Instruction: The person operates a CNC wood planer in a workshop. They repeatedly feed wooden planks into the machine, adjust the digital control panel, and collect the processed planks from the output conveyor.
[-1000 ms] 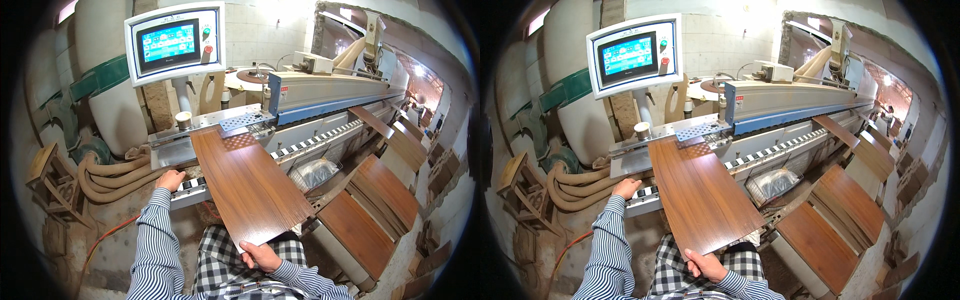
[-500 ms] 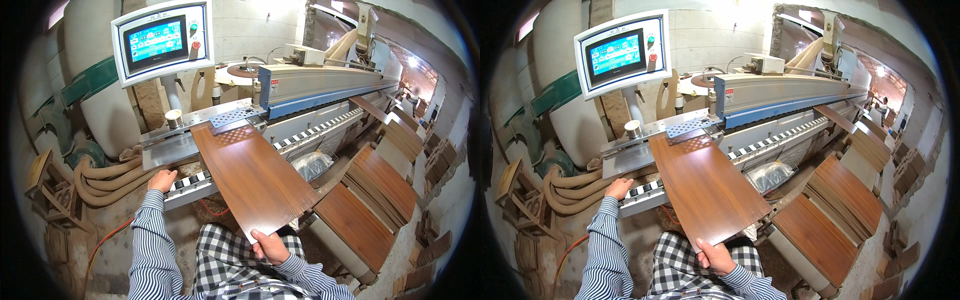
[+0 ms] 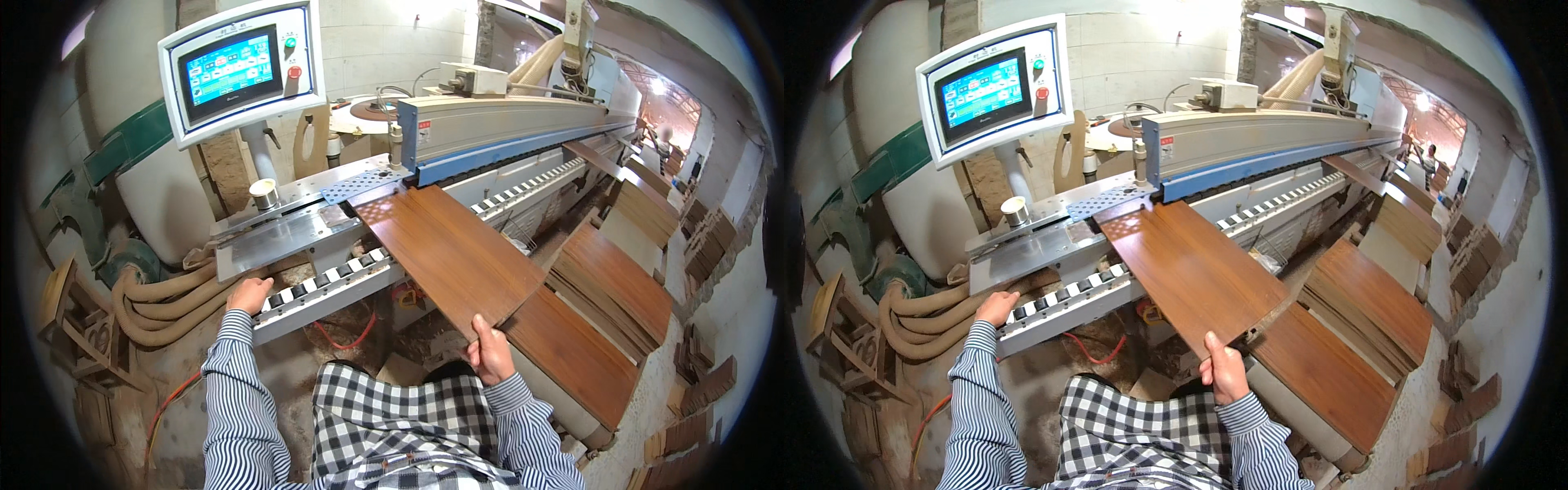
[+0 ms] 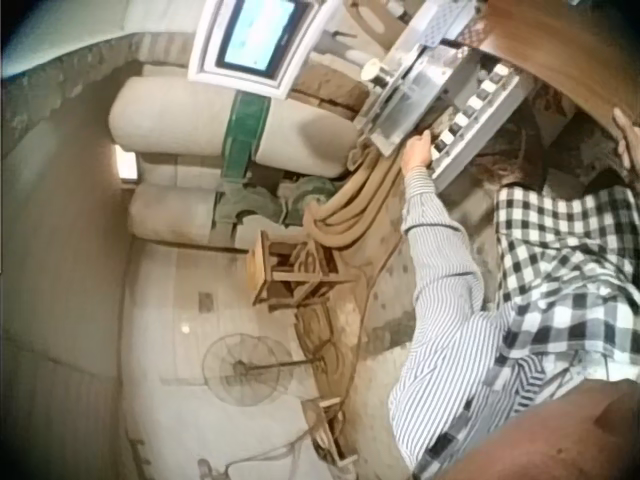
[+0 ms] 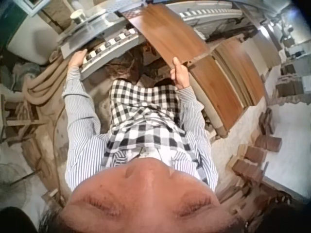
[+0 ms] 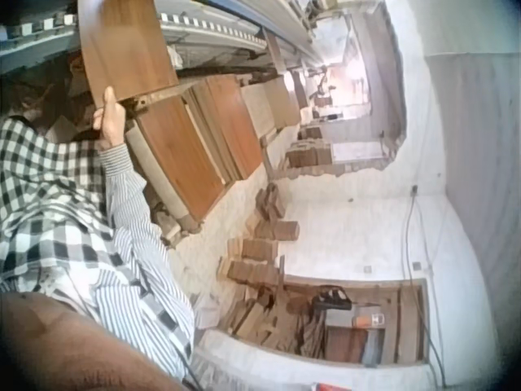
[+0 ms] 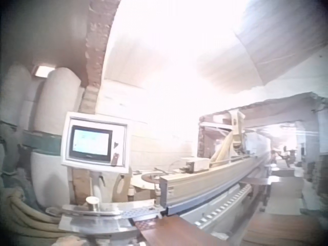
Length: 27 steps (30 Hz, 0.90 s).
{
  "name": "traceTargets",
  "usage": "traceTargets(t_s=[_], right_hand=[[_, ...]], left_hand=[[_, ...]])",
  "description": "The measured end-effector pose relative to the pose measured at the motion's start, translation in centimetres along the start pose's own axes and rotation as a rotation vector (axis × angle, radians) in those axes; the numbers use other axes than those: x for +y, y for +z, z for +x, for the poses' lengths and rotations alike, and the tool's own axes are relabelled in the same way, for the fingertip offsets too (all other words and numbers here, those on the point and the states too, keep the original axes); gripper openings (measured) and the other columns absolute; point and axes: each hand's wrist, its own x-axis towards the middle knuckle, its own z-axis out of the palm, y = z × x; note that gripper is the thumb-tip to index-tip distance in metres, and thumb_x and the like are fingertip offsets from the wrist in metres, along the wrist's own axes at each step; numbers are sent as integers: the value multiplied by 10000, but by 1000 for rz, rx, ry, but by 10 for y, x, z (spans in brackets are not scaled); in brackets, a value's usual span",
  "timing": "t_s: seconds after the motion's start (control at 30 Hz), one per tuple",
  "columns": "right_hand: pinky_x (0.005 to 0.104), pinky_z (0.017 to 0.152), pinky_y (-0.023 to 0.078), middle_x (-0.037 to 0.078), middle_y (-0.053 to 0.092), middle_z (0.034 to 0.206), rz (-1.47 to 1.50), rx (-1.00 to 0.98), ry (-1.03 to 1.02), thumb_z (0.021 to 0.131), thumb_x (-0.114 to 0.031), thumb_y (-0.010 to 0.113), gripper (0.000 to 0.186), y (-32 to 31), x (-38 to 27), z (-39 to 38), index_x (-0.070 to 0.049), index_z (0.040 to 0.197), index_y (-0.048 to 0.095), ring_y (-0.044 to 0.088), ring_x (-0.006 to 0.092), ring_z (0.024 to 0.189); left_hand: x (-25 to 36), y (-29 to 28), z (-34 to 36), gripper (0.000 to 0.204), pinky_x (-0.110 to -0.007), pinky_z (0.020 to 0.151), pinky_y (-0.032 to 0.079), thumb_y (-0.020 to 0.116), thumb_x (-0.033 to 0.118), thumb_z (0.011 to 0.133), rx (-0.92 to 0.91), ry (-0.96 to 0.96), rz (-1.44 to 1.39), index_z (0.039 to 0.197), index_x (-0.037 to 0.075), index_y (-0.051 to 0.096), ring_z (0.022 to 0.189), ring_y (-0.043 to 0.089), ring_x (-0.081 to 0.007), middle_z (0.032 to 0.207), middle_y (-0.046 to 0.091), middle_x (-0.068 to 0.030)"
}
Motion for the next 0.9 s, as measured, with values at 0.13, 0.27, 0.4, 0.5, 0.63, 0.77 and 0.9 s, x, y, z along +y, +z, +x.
traceTargets(t_s=[0.13,0.27,0.4,0.5,0.63,0.77,0.9], right_hand=[[222,437,414,61,550,515,63,30,-85,864,-465,482,458,-31,-5,12,-24,764,556,498,113,428],[209,473,426,84,608,637,287,177,-117,899,-399,450,411,-93,10,-1,1,920,543,524,108,482],[183,462,417,75,609,682,-19,645,-218,893,-188,479,387,-205,67,-50,-9,1229,408,527,77,519],[225,401,401,62,564,589,-115,1145,-294,849,-130,501,534,-304,103,-107,-49,1323,269,520,98,474],[251,416,408,77,583,584,-57,1421,-151,861,-204,517,507,-367,110,-161,-41,1309,343,502,117,438],[247,456,425,74,601,633,-222,1431,-119,855,-261,549,438,-360,108,-162,-37,1225,477,514,113,489],[242,466,422,67,592,704,-220,1500,-265,843,-200,567,403,-360,136,-157,-13,1190,484,502,96,537]], left_hand=[[-11,7,16,521,-397,867,400,415,466,830,0,122,-54,998,10,602,1003,539,-328,1056,578,-192],[-28,16,36,506,-400,778,414,449,437,826,37,244,-72,899,-36,610,889,570,-340,928,592,-241],[-47,23,48,482,-383,730,412,461,395,837,59,339,-153,832,-73,576,771,559,-323,842,588,-254],[-59,31,63,473,-377,712,408,464,381,847,78,314,-225,840,-77,582,744,551,-283,797,604,-205],[-46,29,58,468,-332,717,408,465,362,857,37,271,-259,855,-88,597,753,553,-226,804,623,-162],[-51,28,59,460,-336,714,408,466,363,856,60,281,-254,863,-74,607,751,558,-233,795,624,-164],[-53,30,62,456,-352,722,408,458,368,849,78,286,-229,837,-61,614,767,565,-261,795,620,-184]])
